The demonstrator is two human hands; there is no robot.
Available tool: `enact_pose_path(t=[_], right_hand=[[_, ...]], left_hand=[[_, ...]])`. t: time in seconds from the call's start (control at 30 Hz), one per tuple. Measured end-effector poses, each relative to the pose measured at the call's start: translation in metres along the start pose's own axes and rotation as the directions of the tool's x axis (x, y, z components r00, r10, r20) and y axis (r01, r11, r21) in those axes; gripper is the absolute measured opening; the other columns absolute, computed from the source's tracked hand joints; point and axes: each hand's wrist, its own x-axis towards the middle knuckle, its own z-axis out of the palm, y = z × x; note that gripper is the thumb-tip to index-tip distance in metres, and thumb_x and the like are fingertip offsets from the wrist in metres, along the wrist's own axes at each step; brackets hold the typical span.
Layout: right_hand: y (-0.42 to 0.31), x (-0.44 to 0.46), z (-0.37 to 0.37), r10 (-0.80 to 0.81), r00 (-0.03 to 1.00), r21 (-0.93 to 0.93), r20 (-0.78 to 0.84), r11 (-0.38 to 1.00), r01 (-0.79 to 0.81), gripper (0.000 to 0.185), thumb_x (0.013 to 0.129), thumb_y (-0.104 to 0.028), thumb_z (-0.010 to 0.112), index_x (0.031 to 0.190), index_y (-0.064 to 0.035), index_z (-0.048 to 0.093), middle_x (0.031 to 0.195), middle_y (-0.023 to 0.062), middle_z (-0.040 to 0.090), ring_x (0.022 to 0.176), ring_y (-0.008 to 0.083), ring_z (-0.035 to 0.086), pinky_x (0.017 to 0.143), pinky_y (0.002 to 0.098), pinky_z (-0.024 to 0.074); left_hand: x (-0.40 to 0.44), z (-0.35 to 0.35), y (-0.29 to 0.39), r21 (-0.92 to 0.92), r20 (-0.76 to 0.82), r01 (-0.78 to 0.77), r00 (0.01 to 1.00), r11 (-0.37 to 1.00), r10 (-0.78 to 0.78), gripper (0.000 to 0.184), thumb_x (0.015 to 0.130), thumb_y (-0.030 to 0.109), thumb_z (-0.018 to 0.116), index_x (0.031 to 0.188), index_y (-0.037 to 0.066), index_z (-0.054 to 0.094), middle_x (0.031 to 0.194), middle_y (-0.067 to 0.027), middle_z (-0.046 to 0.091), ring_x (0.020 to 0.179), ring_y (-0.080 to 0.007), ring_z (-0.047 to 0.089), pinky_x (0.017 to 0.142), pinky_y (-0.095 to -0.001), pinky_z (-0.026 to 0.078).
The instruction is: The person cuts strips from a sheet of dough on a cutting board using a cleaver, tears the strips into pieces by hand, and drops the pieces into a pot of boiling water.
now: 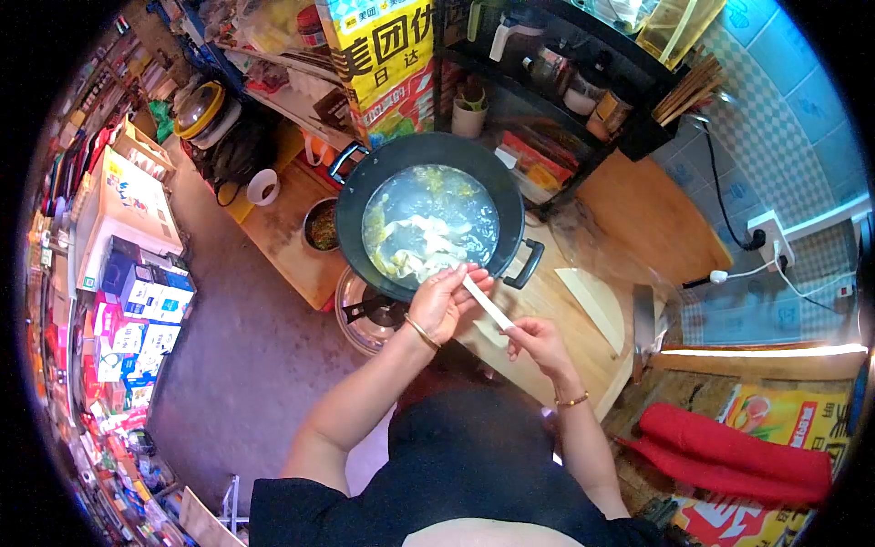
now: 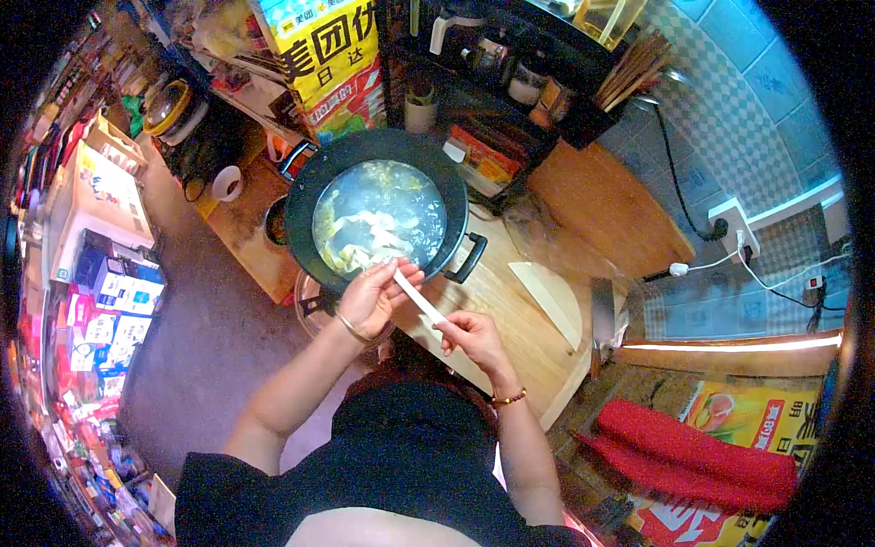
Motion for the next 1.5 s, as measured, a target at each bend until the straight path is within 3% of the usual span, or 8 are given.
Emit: enact_pose_path(t=[0.3,0.37,0.43,0.8,0.9,1.03,1.43,1.5], right_hand=[[-0.008,0.001,-0.009,-0.067,0.995,-0.006,0.072,0.998,0.068,0.015,0.082,-0.013,0.055,0.082,0.0013,0.059,0.063,0.0039,0.057,0.051,0.0086,0.054,0.047,0.0201,0.0448],[-0.013,0.002,-0.001,-0.03,0.997,0.135,0.07,0.991,0.02,0.016,0.084,-0.014,0.053,0.088,0.0015,0.057,0.066,0.0043,0.058,0.051,0.0087,0.054,0.047,0.0196,0.0443],[-0.011,0.006,0.001,-0.043,0.995,0.089,0.084,0.995,0.036,0.017,0.084,-0.014,0.052,0.09,0.0015,0.056,0.068,0.0042,0.058,0.051,0.0087,0.054,0.046,0.0191,0.0436],[-0.003,0.007,-0.011,-0.049,0.994,0.055,0.093,0.998,0.044,0.018,0.085,-0.014,0.051,0.091,0.0021,0.057,0.067,0.0042,0.058,0.055,0.0097,0.055,0.051,0.0208,0.0463],[-0.013,0.013,0.002,-0.026,0.995,0.142,0.094,0.99,0.013,0.019,0.085,-0.015,0.05,0.091,0.0021,0.056,0.07,0.0043,0.058,0.055,0.0099,0.056,0.051,0.0203,0.0467],[-0.01,0.011,0.002,0.052,0.993,-0.021,0.107,0.999,-0.05,0.021,0.085,-0.018,0.051,0.092,0.0017,0.056,0.071,0.0044,0.058,0.057,0.0098,0.056,0.053,0.0209,0.0474],[-0.004,-0.002,-0.011,-0.025,0.995,0.107,0.097,0.994,0.015,0.019,0.085,-0.015,0.052,0.087,0.0025,0.058,0.064,0.0028,0.056,0.05,0.0073,0.052,0.047,0.0193,0.0429],[-0.009,-0.001,-0.002,-0.036,0.996,0.111,0.076,0.993,0.027,0.019,0.084,-0.015,0.052,0.088,0.0025,0.058,0.065,0.0028,0.056,0.051,0.0075,0.052,0.048,0.0195,0.0433]], left_hand=[[0.004,0.003,0.014,0.073,0.055,-0.163,0.986,0.984,0.159,0.032,0.09,0.027,0.037,0.102,-0.001,0.048,0.101,-0.0165,0.056,0.097,-0.0238,0.055,0.085,-0.0356,0.045],[0.006,-0.009,-0.009,-0.074,0.19,0.26,0.951,0.963,-0.243,0.038,0.09,0.033,0.036,0.103,0.0,0.048,0.104,-0.0153,0.055,0.1,-0.0218,0.053,0.087,-0.0361,0.042],[0.0,-0.007,-0.024,-0.059,0.183,0.285,0.945,0.957,-0.27,0.034,0.09,0.029,0.038,0.103,-0.001,0.048,0.103,-0.0143,0.055,0.098,-0.023,0.053,0.088,-0.037,0.042],[0.007,0.001,0.006,0.021,0.007,-0.196,0.981,0.98,0.196,0.026,0.087,0.024,0.047,0.099,0.002,0.048,0.094,-0.0116,0.057,0.085,-0.0202,0.058,0.077,-0.0314,0.047],[0.011,-0.026,-0.033,0.012,0.467,0.368,0.82,0.93,-0.33,0.033,0.088,0.031,0.044,0.103,0.002,0.048,0.093,-0.0077,0.057,0.086,-0.0158,0.055,0.071,-0.0292,0.045],[-0.003,0.002,-0.029,0.02,0.033,0.089,0.995,0.996,-0.09,0.026,0.088,0.02,0.044,0.102,-0.001,0.048,0.096,-0.0114,0.057,0.087,-0.0208,0.057,0.078,-0.0333,0.048],[0.006,-0.002,0.003,0.034,-0.095,-0.247,0.964,0.968,0.249,0.029,0.088,0.023,0.042,0.102,-0.002,0.046,0.1,-0.0149,0.055,0.093,-0.0226,0.056,0.083,-0.0358,0.046],[0.001,-0.007,-0.018,-0.194,0.208,0.338,0.932,0.921,-0.298,0.035,0.089,0.029,0.041,0.105,-0.002,0.046,0.103,-0.0149,0.055,0.096,-0.0222,0.054,0.087,-0.0369,0.043]])
